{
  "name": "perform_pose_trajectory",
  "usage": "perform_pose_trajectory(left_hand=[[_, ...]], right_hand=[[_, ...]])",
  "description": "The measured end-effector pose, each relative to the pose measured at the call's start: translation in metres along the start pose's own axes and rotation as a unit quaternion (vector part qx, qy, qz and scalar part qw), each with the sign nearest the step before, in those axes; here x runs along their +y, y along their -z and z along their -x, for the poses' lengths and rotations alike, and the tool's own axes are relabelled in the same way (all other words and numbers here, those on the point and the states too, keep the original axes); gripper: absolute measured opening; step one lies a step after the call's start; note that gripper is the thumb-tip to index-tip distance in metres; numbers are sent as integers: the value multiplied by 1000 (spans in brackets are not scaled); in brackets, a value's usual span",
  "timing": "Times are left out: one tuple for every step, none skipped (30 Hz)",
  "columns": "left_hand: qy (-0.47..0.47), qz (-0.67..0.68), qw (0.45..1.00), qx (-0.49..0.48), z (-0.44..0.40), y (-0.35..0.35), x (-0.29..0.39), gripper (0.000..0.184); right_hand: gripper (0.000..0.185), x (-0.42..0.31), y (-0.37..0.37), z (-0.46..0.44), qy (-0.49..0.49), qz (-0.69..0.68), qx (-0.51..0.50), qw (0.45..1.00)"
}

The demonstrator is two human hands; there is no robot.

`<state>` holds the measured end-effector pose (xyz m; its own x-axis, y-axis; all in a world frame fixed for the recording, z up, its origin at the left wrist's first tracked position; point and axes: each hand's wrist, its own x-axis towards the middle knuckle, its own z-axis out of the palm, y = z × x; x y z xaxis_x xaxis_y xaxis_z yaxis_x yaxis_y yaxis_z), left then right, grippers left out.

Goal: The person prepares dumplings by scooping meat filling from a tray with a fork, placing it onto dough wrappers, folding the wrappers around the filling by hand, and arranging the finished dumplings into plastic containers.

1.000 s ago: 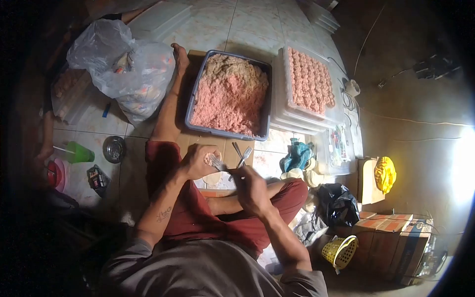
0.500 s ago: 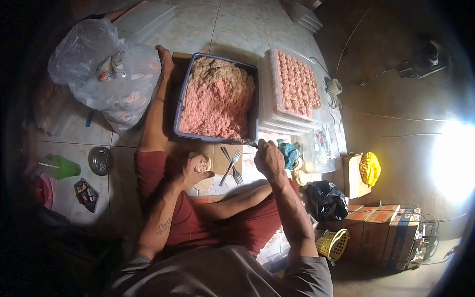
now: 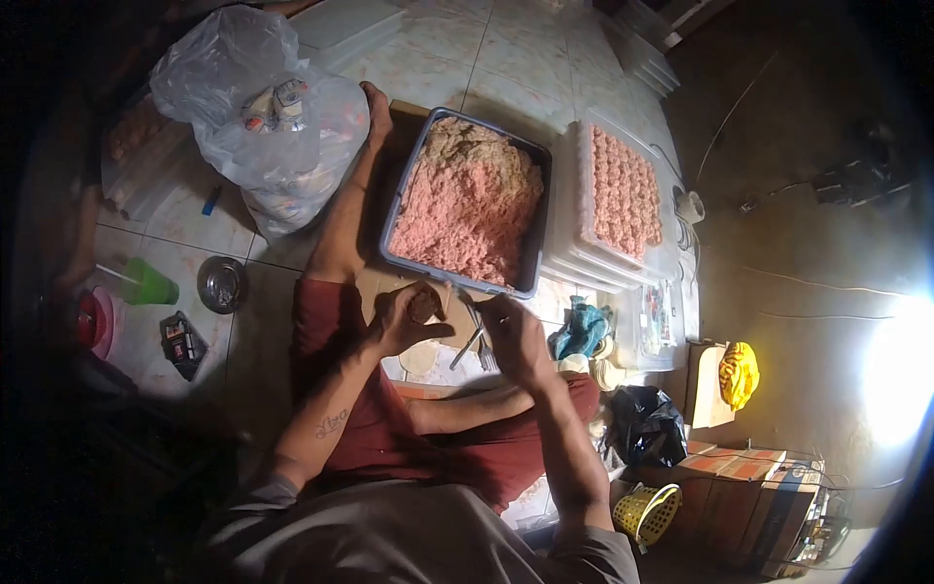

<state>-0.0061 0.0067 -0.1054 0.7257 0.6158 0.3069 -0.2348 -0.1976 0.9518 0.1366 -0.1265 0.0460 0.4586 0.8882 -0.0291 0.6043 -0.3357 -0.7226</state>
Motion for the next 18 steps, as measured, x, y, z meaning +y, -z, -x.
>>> perform_pose_trajectory(left_hand=[[-53,-69,995,46,-2,-2,0,42],[-107,-136,981,90,-4,-5,0,41],[-10,-240,969,51,-7,-4,13,47],[-11,-239,970,50,-7,-3,14,47],[57,-224,972,47,-7,-1,14,51],[126,-208,969,42,-6,3,20,55],[76,-168,982,51,-5,7,30,55],[75,-170,981,50,-4,9,35,55],[60,-107,992,26,-3,10,40,54],[44,-44,998,2,-5,11,45,54],[85,-56,994,-24,-6,9,50,47],[87,-56,994,-27,-8,0,52,47],[91,-130,987,3,-12,-11,52,45],[92,-203,974,34,-16,-16,52,43],[106,-164,981,15,-15,-9,55,45],[103,-164,981,21,-15,-3,57,45],[95,-52,994,2,-11,1,59,46],[85,60,994,-20,-9,4,60,48]], right_hand=[[14,6,-12,9,90,19,22,995],[11,11,-22,17,142,31,13,989],[12,5,-21,25,120,46,19,991],[12,-5,-16,31,99,62,24,993],[13,-13,-7,35,47,47,19,998],[13,-17,3,41,-7,30,13,999],[16,-17,10,46,-14,17,30,999],[16,-20,11,49,-13,16,32,999],[15,-24,11,51,-38,-19,50,998],[15,-27,10,51,-62,-55,69,994],[16,-24,2,52,-76,-75,64,992],[17,-23,-8,51,9,-20,68,997],[17,-11,-20,49,62,12,61,996],[18,-1,-28,46,116,44,54,991],[17,-13,-17,50,57,44,38,997],[17,-21,-10,52,7,29,48,998],[16,-31,-4,53,-13,15,66,998],[16,-39,0,54,-33,-1,86,996]])
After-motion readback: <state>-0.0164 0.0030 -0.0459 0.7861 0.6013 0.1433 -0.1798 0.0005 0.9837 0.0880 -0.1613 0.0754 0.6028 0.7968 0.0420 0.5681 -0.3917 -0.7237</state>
